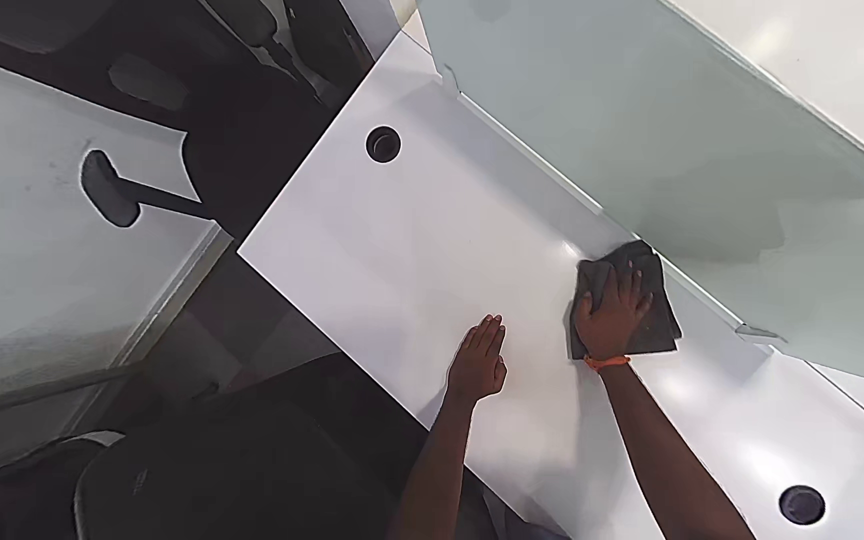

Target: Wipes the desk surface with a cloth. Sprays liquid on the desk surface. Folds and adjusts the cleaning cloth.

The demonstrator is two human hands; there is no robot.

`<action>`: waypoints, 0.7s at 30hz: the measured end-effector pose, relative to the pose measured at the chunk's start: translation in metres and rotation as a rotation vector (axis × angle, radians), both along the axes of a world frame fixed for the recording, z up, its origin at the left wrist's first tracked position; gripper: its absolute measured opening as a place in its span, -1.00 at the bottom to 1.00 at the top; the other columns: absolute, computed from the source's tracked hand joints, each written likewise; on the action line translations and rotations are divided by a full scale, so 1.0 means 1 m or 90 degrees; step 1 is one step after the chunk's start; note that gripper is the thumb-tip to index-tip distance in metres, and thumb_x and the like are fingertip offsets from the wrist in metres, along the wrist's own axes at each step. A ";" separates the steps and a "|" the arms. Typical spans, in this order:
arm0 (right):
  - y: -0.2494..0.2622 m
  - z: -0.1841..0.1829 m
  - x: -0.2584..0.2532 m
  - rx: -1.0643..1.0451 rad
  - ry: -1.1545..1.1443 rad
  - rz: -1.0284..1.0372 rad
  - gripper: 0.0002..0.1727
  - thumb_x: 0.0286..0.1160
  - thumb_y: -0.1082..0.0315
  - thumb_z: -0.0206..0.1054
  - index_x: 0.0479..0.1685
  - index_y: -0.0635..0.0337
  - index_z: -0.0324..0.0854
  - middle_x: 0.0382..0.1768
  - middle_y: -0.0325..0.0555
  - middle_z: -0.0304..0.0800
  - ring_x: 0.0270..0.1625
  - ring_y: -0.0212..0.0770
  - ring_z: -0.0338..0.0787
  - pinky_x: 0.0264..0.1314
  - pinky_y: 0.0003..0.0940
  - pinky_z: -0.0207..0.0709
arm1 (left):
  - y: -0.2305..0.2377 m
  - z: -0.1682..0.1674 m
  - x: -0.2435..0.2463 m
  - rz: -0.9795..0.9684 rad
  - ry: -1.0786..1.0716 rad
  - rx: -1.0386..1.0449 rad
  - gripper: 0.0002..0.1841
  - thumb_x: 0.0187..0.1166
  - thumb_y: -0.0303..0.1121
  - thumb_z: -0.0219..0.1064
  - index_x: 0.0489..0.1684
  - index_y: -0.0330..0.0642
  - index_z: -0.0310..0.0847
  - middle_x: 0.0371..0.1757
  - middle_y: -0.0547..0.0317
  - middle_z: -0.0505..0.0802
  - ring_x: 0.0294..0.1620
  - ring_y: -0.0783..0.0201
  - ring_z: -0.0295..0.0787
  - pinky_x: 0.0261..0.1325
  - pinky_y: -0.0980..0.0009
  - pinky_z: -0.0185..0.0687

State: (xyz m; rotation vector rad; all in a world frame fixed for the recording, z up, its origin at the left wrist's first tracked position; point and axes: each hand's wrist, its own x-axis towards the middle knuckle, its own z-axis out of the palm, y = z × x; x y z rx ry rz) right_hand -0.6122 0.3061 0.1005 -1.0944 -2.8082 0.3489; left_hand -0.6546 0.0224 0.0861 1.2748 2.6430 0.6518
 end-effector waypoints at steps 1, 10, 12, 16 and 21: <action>-0.005 0.001 -0.022 -0.005 -0.015 0.019 -0.16 0.57 -0.23 -0.09 0.84 -0.02 0.19 0.88 0.02 0.03 0.94 0.12 -0.12 0.82 0.46 -0.35 | 0.001 0.000 -0.001 0.000 -0.001 -0.002 -0.36 0.50 -0.21 0.00 0.61 -0.25 0.46 0.72 -0.01 0.51 0.81 0.06 0.26 0.78 0.10 0.18; -0.009 -0.004 -0.205 0.000 0.029 0.233 -0.18 0.61 -0.17 -0.14 0.87 -0.02 0.14 0.90 -0.03 0.01 0.93 0.11 -0.08 0.84 0.39 -0.33 | 0.001 0.000 0.000 -0.004 -0.025 0.016 -0.36 0.49 -0.21 0.05 0.62 -0.26 0.46 0.72 -0.01 0.51 0.81 0.05 0.25 0.78 0.12 0.21; -0.004 -0.003 -0.225 -0.026 0.058 0.276 -0.22 0.60 -0.08 -0.07 0.85 -0.04 0.17 0.87 -0.05 0.10 0.91 0.07 0.00 0.85 0.33 -0.26 | -0.001 0.001 0.000 -0.005 -0.032 0.032 -0.38 0.51 -0.22 0.05 0.60 -0.26 0.48 0.71 -0.01 0.53 0.80 0.05 0.28 0.78 0.12 0.21; 0.012 -0.004 -0.243 -0.112 0.163 0.320 -0.37 0.57 0.17 0.07 0.69 0.02 0.44 0.72 -0.08 0.42 0.81 -0.03 0.29 0.85 0.09 0.01 | -0.002 0.002 0.000 -0.010 -0.057 0.059 -0.39 0.54 -0.21 0.04 0.59 -0.28 0.49 0.71 -0.02 0.52 0.80 0.06 0.30 0.80 0.13 0.18; 0.011 -0.001 -0.229 -0.139 0.245 0.359 -0.48 0.57 0.38 0.09 0.52 0.21 0.60 0.56 0.09 0.61 0.71 0.00 0.48 0.84 -0.05 0.14 | -0.003 0.002 -0.002 -0.013 -0.094 0.129 -0.41 0.58 -0.19 0.04 0.56 -0.30 0.51 0.71 -0.07 0.52 0.81 0.02 0.26 0.82 0.13 0.13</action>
